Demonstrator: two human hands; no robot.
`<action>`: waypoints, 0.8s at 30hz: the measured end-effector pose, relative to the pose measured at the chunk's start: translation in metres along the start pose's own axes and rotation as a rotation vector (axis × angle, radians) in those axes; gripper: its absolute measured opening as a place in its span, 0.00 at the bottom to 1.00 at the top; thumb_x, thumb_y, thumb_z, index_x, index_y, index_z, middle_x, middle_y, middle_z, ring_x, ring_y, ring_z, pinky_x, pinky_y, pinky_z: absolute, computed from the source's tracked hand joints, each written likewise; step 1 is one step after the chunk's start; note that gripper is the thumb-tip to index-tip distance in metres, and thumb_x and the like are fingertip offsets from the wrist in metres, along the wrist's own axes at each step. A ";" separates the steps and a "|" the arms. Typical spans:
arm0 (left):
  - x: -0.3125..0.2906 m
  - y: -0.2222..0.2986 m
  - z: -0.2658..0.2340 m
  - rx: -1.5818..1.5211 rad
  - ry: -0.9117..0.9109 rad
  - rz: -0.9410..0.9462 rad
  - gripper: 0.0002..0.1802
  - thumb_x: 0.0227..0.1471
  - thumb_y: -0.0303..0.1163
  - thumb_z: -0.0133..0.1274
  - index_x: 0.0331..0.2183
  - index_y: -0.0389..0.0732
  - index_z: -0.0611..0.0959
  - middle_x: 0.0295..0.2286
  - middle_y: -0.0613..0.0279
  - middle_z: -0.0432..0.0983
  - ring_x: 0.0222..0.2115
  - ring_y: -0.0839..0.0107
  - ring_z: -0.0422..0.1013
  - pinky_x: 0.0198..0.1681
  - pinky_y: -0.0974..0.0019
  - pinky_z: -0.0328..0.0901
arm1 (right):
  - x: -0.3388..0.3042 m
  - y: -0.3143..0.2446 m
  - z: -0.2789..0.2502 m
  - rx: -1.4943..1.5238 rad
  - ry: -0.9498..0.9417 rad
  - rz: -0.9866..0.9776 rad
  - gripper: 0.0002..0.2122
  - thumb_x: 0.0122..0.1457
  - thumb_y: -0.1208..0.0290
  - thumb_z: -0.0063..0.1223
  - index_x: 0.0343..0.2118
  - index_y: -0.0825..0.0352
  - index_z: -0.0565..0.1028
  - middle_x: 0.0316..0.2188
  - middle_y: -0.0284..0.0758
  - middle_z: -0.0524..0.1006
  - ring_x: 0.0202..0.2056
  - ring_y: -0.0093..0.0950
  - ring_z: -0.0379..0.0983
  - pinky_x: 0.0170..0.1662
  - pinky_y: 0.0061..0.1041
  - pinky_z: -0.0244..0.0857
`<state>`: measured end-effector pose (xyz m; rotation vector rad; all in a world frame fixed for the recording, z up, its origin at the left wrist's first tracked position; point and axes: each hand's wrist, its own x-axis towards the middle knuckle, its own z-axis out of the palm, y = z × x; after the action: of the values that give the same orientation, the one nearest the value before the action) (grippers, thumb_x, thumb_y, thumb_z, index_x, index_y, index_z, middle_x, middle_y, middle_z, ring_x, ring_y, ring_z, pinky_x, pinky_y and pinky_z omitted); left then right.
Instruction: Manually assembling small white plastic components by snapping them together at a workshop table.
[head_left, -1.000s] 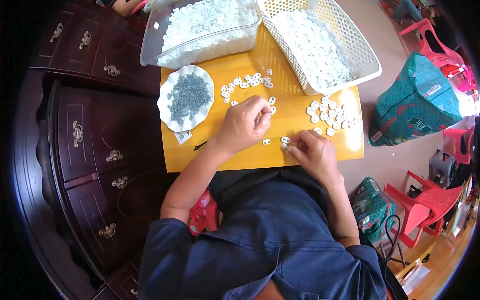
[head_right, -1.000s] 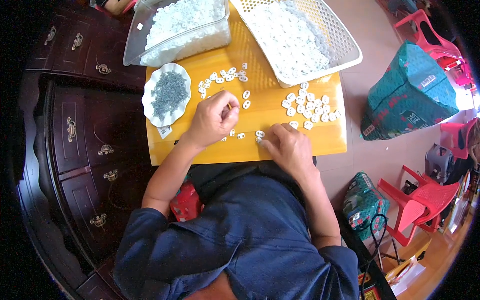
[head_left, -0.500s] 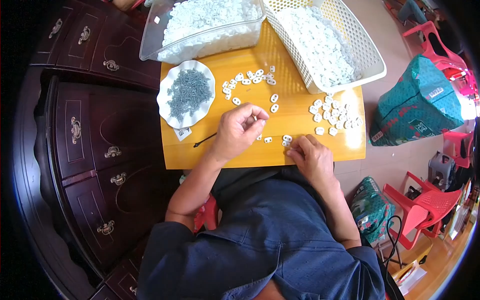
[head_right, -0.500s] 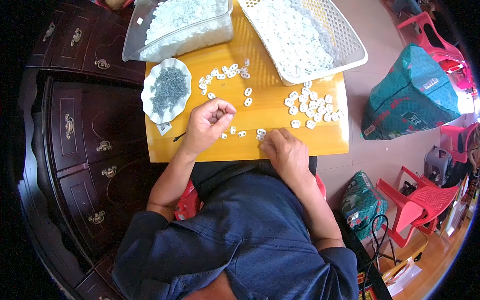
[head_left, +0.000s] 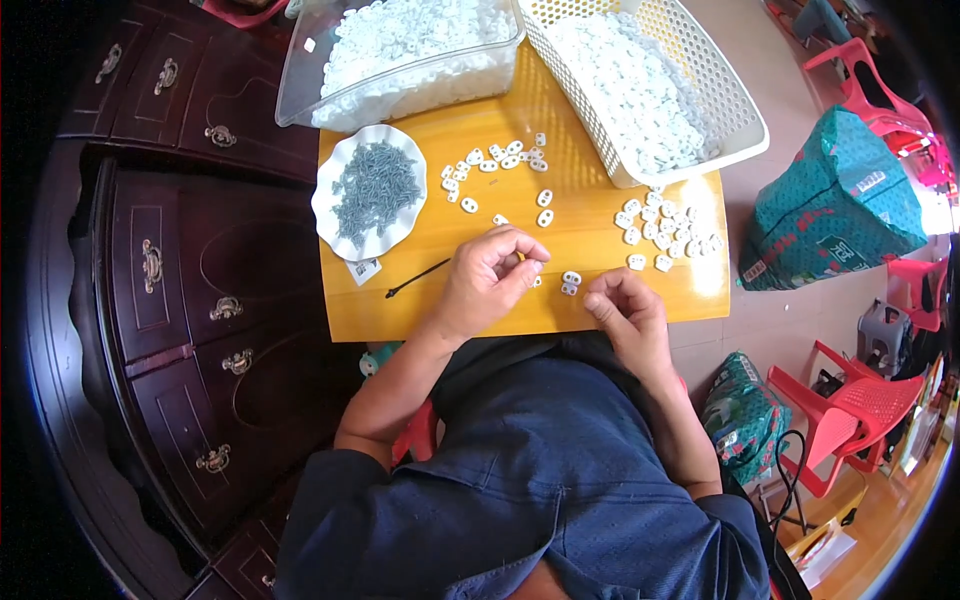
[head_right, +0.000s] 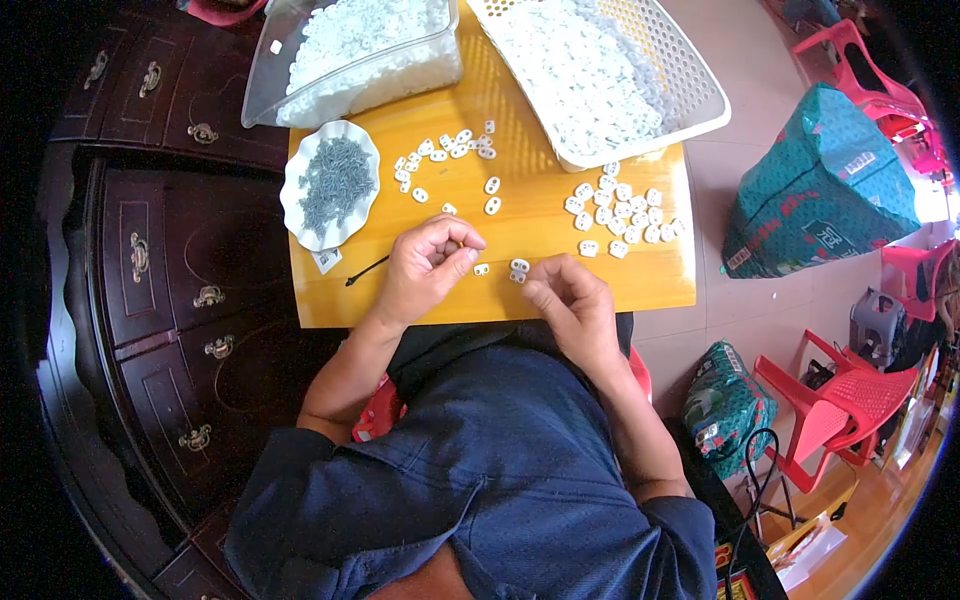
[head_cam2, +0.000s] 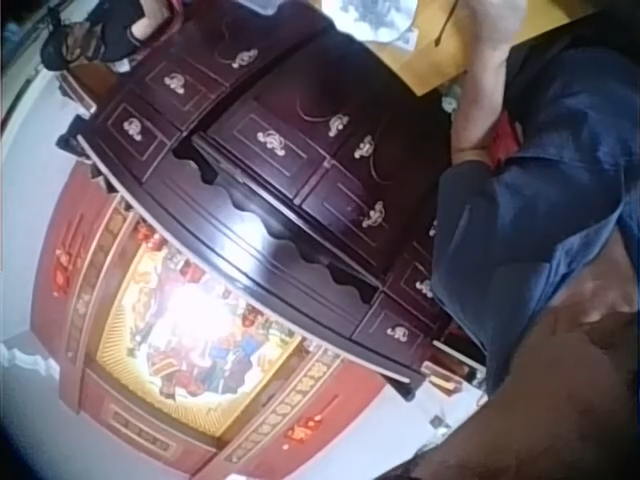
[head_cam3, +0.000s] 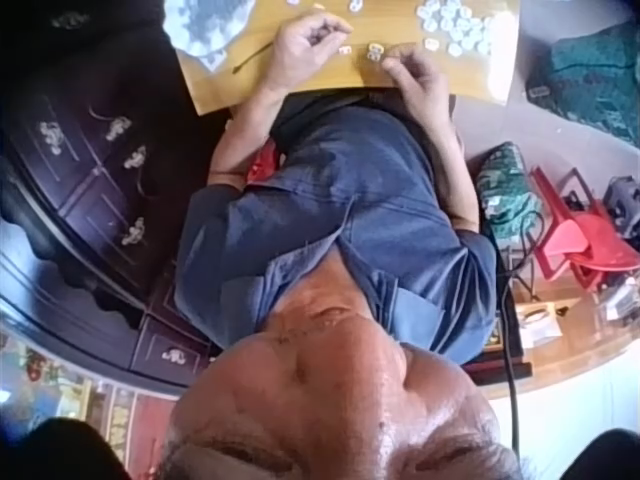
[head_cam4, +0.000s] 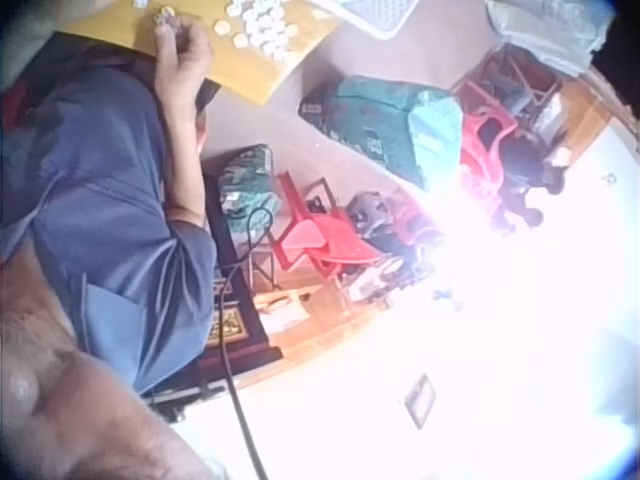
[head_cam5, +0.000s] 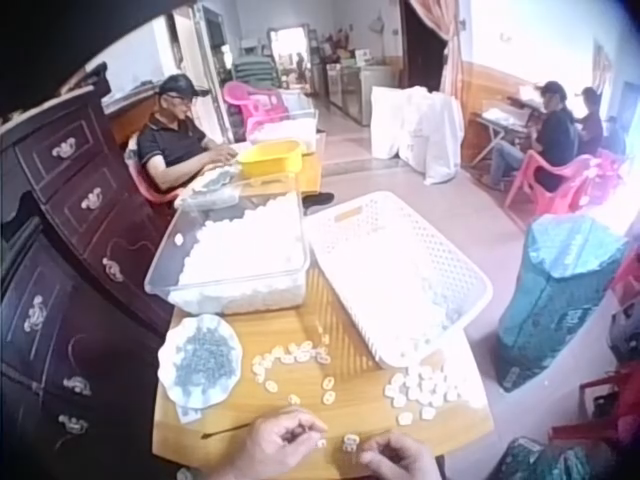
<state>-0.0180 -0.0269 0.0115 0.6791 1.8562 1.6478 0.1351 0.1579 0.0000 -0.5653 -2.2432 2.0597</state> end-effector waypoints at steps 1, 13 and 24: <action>0.000 0.000 0.002 0.016 -0.004 0.012 0.04 0.58 0.17 0.57 0.36 0.35 0.81 0.34 0.72 0.75 0.29 0.88 0.71 0.33 0.81 0.66 | 0.002 -0.003 0.003 0.199 0.011 0.035 0.07 0.64 0.72 0.62 0.39 0.66 0.76 0.28 0.27 0.79 0.27 0.16 0.73 0.30 0.18 0.66; -0.007 0.018 0.038 -0.072 -0.021 0.036 0.13 0.56 0.18 0.58 0.44 0.37 0.78 0.32 0.70 0.78 0.29 0.85 0.72 0.33 0.77 0.67 | 0.013 -0.004 0.015 0.717 0.011 0.135 0.04 0.68 0.72 0.57 0.39 0.66 0.75 0.30 0.28 0.78 0.29 0.15 0.71 0.34 0.16 0.67; 0.000 0.023 0.039 0.113 0.032 0.207 0.12 0.54 0.14 0.55 0.41 0.36 0.79 0.29 0.66 0.76 0.22 0.84 0.71 0.23 0.76 0.66 | 0.014 -0.013 0.017 0.611 0.024 0.080 0.04 0.68 0.73 0.55 0.42 0.66 0.74 0.32 0.32 0.80 0.30 0.19 0.75 0.36 0.17 0.71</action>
<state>0.0100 0.0035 0.0314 0.9245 1.9692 1.6985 0.1140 0.1453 0.0079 -0.6164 -1.4628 2.5752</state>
